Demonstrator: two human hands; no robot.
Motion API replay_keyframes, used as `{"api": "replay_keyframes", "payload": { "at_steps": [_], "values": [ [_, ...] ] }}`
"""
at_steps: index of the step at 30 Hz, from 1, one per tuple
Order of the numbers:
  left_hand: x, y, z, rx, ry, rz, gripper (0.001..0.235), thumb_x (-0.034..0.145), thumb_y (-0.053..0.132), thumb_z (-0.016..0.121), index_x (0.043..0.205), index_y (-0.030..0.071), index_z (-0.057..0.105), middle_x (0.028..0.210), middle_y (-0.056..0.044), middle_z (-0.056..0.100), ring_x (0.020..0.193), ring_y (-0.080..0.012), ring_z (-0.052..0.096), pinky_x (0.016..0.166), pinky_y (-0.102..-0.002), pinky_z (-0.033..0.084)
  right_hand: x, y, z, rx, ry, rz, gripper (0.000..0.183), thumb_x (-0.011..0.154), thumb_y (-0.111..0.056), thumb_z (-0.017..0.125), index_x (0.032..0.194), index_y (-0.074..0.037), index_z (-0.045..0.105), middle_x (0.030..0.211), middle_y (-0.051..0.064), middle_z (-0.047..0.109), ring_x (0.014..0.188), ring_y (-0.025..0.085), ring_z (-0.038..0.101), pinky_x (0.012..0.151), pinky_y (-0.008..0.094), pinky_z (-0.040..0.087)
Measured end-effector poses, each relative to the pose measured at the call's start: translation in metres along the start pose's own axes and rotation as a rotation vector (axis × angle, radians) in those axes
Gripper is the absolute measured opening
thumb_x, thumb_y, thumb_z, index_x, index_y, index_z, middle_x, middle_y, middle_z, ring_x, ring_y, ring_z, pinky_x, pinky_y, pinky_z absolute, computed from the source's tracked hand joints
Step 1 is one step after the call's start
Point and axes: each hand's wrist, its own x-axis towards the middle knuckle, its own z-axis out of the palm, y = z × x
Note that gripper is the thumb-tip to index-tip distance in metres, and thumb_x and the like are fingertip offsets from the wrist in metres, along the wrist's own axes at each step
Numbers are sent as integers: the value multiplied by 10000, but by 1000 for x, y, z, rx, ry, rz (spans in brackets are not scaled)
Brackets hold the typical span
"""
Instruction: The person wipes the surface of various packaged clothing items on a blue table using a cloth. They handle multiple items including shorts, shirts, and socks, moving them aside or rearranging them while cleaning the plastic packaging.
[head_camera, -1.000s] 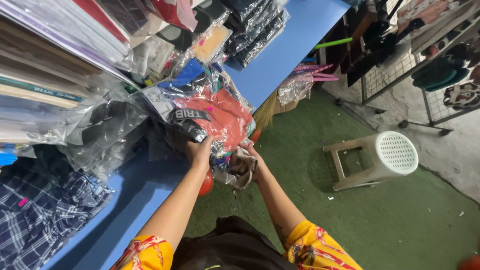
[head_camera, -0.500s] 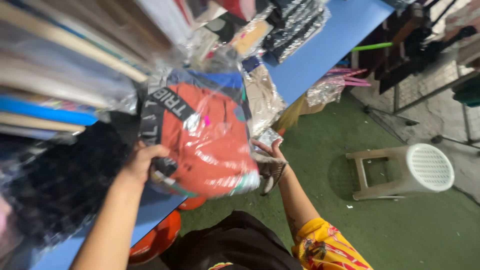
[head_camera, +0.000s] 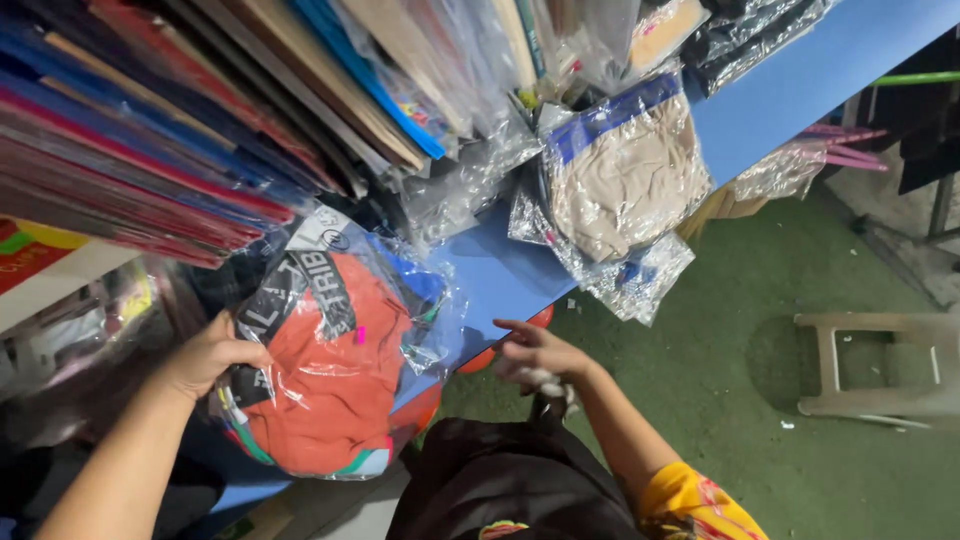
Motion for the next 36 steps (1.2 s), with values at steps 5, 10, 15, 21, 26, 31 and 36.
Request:
{"api": "replay_keyframes", "payload": {
  "at_steps": [5,10,15,21,26,31,36],
  "values": [
    [2,5,-20,95,-224,-51,649,587,-34,737,1228,-3,644,902,-66,705,745,-146,667,653,-342,564,38,-23,53,-38,342,-65,952,801,-345,796,1584,-156,288,1363,153,565,1075,228,634,864,380,565],
    [31,-16,-22,481,-147,-76,605,633,37,745,1234,9,679,1050,-115,711,936,-196,644,835,-391,549,57,1,44,-196,476,63,794,836,-366,815,1502,-74,496,1263,199,695,1115,240,669,956,367,546],
    [-2,-114,11,1023,894,262,742,767,214,821,1459,92,586,1338,-232,564,1269,-448,498,1057,-583,422,51,-7,52,-366,626,280,765,841,-403,822,1431,-8,536,1229,192,681,1077,229,661,935,355,544],
    [-72,-297,101,619,1110,85,900,750,379,968,1343,-79,471,1242,-254,511,1141,-423,494,940,-514,453,35,23,25,-92,485,52,431,969,-234,791,1240,96,732,971,64,705,839,92,590,707,236,485],
    [-79,-349,146,-255,919,-81,652,768,259,884,1224,5,494,990,-48,560,822,-180,553,692,-334,470,24,-7,13,-149,504,-45,351,913,-157,744,1242,-36,722,898,-17,721,767,42,597,658,195,483],
    [-72,-369,155,-278,935,233,379,903,120,835,1161,3,583,915,17,587,785,-62,528,700,-213,452,47,-31,-25,-456,830,-274,217,1036,-180,743,1182,-24,782,1003,95,772,880,132,701,802,253,558],
    [-66,-375,167,-226,1049,325,393,948,190,796,1226,38,564,947,34,624,811,-53,578,716,-214,483,59,-101,3,-1301,741,-446,506,870,-247,776,1331,-66,675,1506,294,482,1191,423,568,883,486,484]
  ]
}}
